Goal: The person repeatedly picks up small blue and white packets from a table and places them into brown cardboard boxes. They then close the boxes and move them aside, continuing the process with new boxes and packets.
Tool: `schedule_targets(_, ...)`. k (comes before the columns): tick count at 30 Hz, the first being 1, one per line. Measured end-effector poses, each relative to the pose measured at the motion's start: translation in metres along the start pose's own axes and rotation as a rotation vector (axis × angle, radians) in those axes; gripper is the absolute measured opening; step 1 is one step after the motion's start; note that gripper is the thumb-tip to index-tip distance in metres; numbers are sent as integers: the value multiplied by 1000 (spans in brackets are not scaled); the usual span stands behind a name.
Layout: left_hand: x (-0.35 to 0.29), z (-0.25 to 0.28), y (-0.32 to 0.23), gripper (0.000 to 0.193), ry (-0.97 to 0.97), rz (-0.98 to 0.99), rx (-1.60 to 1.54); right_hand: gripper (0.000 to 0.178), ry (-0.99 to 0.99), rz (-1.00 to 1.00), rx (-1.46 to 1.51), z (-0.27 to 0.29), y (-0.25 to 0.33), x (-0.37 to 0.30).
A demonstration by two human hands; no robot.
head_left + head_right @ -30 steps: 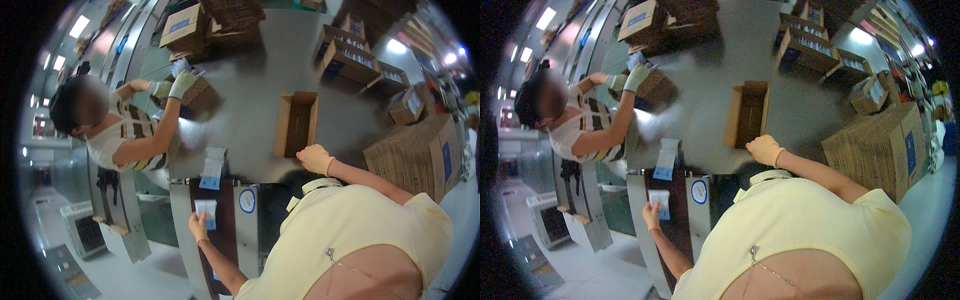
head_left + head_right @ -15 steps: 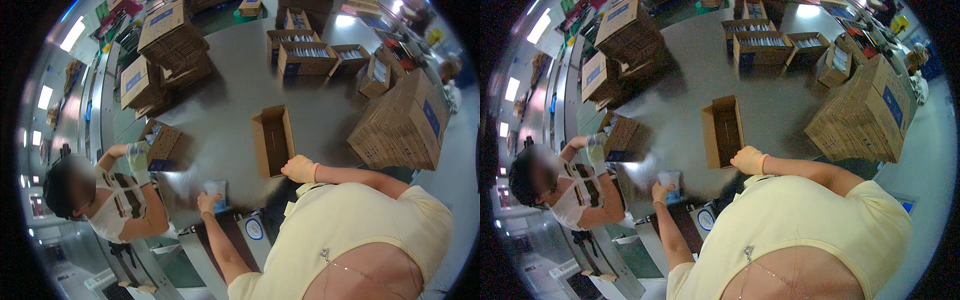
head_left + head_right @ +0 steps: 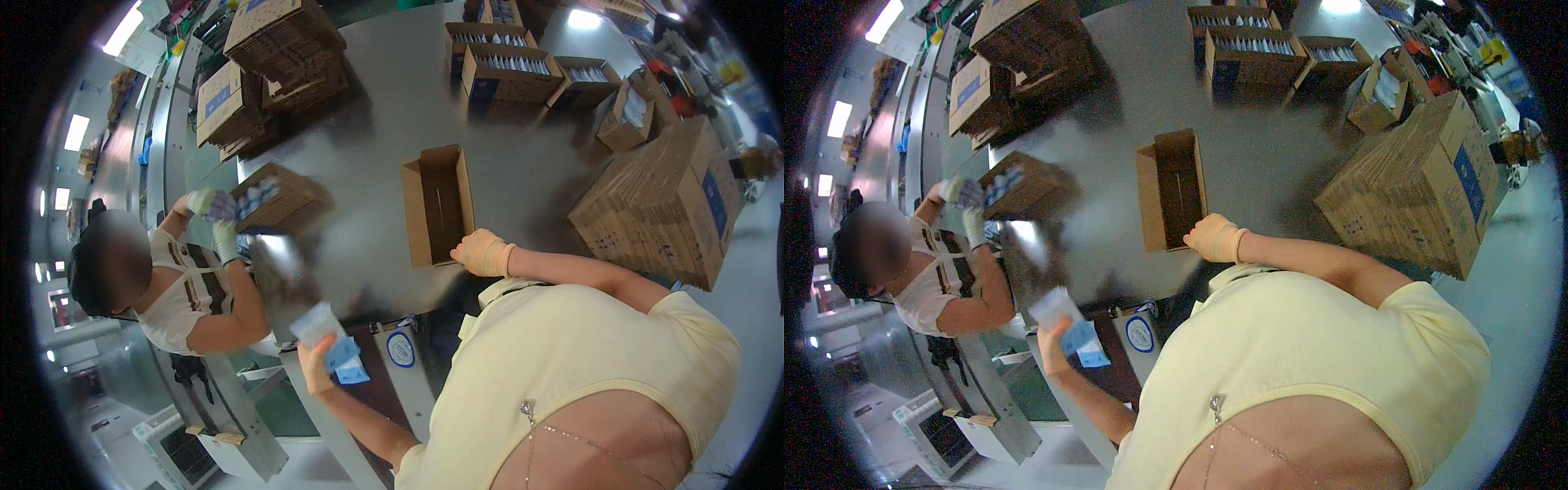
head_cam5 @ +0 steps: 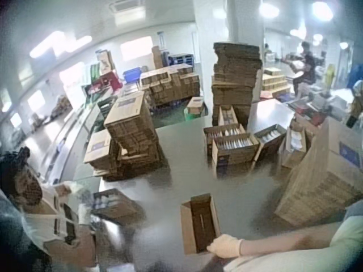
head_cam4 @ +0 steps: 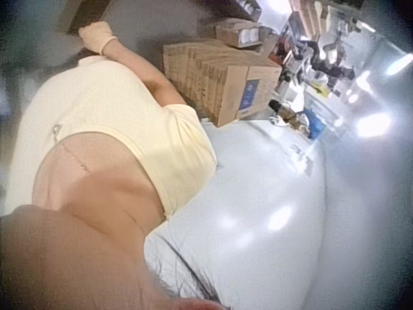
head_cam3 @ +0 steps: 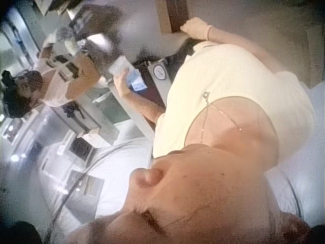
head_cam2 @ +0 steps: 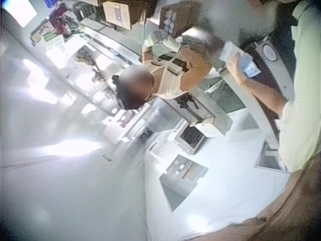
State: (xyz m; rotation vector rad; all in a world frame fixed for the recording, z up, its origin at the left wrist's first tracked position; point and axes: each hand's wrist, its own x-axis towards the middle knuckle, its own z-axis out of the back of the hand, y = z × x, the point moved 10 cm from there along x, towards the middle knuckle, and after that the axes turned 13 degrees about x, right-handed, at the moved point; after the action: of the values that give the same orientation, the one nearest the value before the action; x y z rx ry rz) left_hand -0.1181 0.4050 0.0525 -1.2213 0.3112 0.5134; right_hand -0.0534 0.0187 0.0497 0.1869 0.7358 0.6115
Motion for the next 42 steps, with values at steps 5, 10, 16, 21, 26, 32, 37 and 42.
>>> schedule_targets(5, 6, 15, 68, 73, -142, 26, 205, 20, -36, 60, -2, 4, 10, 4)
schedule_targets(10, 43, -66, -63, 88, -159, -139, 905, 22, -54, 124, -36, -8, -6, 7)
schedule_targets(16, 110, -252, -32, 70, -58, -543, 1605, 24, -28, 234, -92, -14, 3, -8)
schedule_targets(21, 117, -308, -46, 50, 71, -524, 1664, 24, -83, 204, -66, -24, -18, -8)
schedule_targets(26, 106, -284, -39, 46, 13, -596, 1835, 22, -86, 220, -76, -18, -3, -4)
schedule_targets(32, 47, -180, -161, 60, -266, -384, 848, 20, -76, 242, -73, -23, -4, 0)
schedule_targets(37, 57, -234, -184, 53, 244, -578, -3, 18, -119, 221, -44, -24, -15, 0)
schedule_targets(42, 52, -306, -131, 56, 237, -563, 196, 17, -172, 253, -11, -19, -7, -1)
